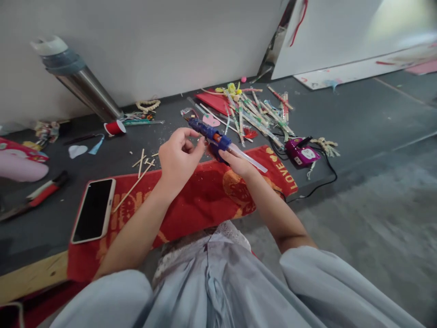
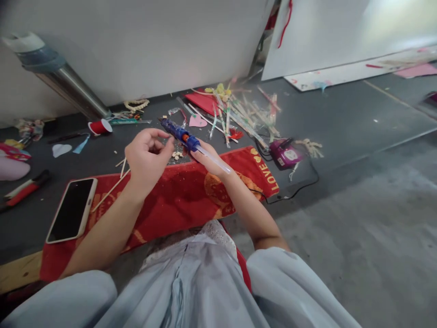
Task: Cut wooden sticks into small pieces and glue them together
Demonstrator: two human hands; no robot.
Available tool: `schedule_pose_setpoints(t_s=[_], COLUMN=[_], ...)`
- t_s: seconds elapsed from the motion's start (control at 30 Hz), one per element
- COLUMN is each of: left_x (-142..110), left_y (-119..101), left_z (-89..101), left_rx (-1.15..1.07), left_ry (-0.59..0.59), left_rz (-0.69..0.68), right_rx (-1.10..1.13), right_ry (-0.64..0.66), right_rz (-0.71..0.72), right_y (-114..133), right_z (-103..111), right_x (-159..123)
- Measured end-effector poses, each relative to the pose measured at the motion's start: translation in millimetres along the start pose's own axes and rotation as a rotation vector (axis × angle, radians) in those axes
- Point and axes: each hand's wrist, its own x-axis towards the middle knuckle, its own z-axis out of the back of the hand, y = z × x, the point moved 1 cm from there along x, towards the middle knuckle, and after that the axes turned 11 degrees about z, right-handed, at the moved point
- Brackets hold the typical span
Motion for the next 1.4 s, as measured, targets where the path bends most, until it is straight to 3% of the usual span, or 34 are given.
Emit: schedule_pose_setpoints(t_s=[0.33,0.8,1.13,1.4], left_x=[-0.9,-0.2,0.2,1.3], left_y=[17.4,22.1,25.6,29.2], left_z=[7.4,8.6,4.7,2.4], left_rx=[0.043,0.043,0.079,0.058], left_ry=[-0.022,-0.044,-0.072,-0.097], left_rz=[0.065,0.121,0.150,0.155], right_rx=[-0.018,-0.030,-0.089,-0.052], right_ry=[0.046,0.093,0.094,0.014], right_rz=[-0.035,-0.003,-0.031,-0.047], right_y=[-4.2,-9.7,-20.5,-20.6], right_z=[-12.2,-16.3,-16.7,-17.4], right_x=[6.7,8.6,8.0,5.9])
